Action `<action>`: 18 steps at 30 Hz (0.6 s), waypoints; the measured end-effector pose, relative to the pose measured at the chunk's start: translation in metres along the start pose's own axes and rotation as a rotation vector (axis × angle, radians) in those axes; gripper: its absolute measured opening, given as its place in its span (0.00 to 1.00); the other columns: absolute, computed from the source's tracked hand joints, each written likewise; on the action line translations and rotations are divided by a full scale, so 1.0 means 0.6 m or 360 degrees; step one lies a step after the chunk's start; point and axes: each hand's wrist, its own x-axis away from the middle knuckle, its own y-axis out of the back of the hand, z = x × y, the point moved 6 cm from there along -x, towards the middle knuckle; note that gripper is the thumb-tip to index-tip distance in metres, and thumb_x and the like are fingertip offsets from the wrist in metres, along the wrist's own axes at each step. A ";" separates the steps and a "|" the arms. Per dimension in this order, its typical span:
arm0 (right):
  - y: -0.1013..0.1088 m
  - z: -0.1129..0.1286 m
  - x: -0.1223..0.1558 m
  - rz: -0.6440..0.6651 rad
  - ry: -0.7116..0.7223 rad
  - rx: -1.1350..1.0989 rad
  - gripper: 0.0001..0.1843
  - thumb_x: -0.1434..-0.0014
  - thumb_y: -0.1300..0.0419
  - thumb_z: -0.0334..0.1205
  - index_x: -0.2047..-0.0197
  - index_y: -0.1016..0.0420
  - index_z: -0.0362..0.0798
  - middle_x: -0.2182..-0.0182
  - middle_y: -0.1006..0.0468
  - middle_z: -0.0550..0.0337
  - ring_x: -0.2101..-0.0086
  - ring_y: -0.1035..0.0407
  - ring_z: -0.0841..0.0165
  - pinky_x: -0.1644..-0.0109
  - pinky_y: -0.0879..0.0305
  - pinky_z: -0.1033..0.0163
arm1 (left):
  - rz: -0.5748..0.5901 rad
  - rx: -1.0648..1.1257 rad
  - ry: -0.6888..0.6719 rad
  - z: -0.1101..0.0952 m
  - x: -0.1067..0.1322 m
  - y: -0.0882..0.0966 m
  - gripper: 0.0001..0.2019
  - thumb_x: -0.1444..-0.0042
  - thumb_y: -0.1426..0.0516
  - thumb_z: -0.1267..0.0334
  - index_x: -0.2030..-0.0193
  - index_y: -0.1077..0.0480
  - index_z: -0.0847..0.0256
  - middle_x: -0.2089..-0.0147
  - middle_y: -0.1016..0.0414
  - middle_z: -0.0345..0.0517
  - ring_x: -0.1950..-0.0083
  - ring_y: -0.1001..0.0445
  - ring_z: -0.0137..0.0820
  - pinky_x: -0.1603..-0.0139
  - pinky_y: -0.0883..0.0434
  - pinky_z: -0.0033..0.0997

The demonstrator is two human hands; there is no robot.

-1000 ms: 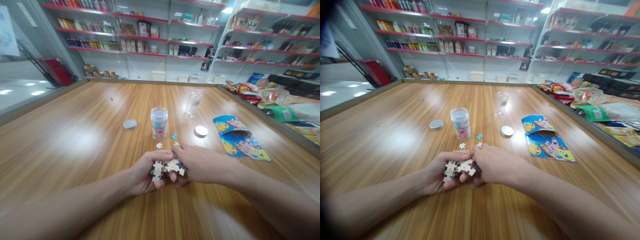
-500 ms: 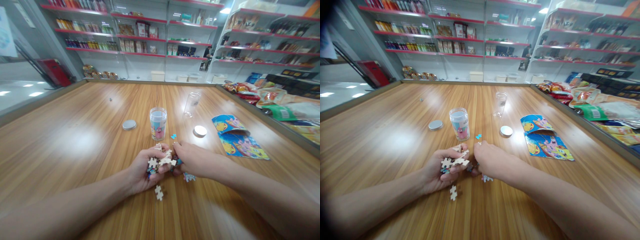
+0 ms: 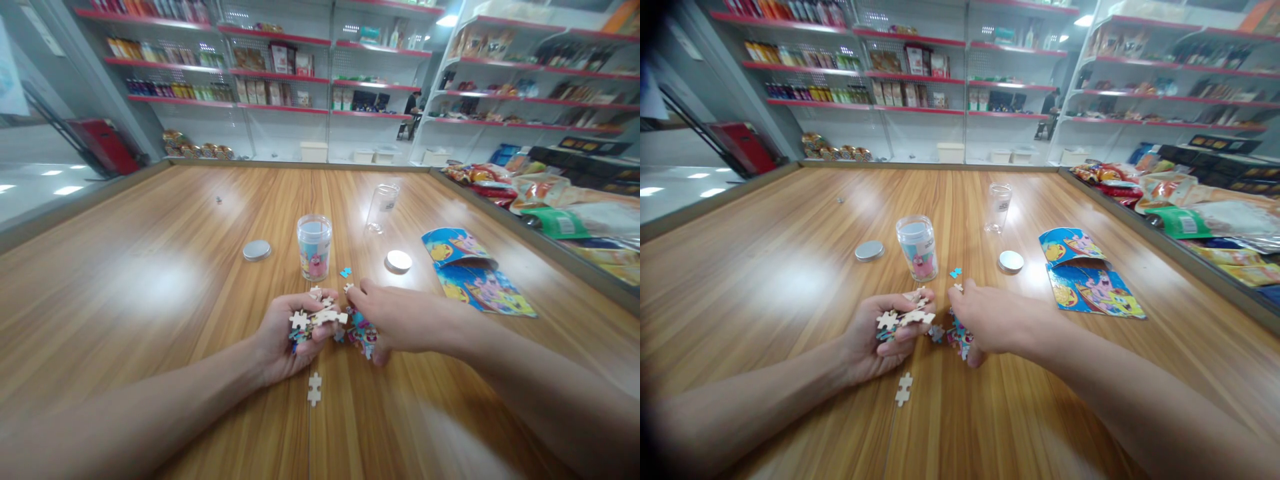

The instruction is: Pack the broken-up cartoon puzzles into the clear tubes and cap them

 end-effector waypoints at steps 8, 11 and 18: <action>-0.001 -0.003 -0.020 0.0052 -0.0002 -0.0166 0.27 0.55 0.26 0.42 0.52 0.25 0.45 0.57 0.26 0.52 0.61 0.27 0.60 0.58 0.32 0.59 | 0.0082 -0.0069 0.0049 0.001 0.000 -0.003 0.11 0.37 0.54 0.66 0.56 0.33 0.63 0.81 0.32 0.47 0.88 0.39 0.26 0.91 0.42 0.16; 0.001 0.001 -0.024 0.0014 0.0080 -0.0224 0.22 0.54 0.27 0.39 0.55 0.22 0.45 0.59 0.25 0.54 0.62 0.27 0.63 0.59 0.33 0.62 | 0.0071 -0.0123 0.0072 0.004 -0.001 -0.006 0.10 0.39 0.54 0.69 0.56 0.34 0.63 0.80 0.29 0.49 0.88 0.37 0.27 0.91 0.40 0.16; 0.005 0.010 -0.027 0.0031 0.0197 -0.0179 0.09 0.50 0.32 0.33 0.63 0.20 0.45 0.67 0.22 0.56 0.67 0.27 0.66 0.64 0.36 0.66 | 0.0001 -0.0151 -0.0023 0.000 -0.002 -0.009 0.11 0.41 0.52 0.75 0.54 0.34 0.66 0.76 0.29 0.49 0.81 0.31 0.26 0.88 0.35 0.15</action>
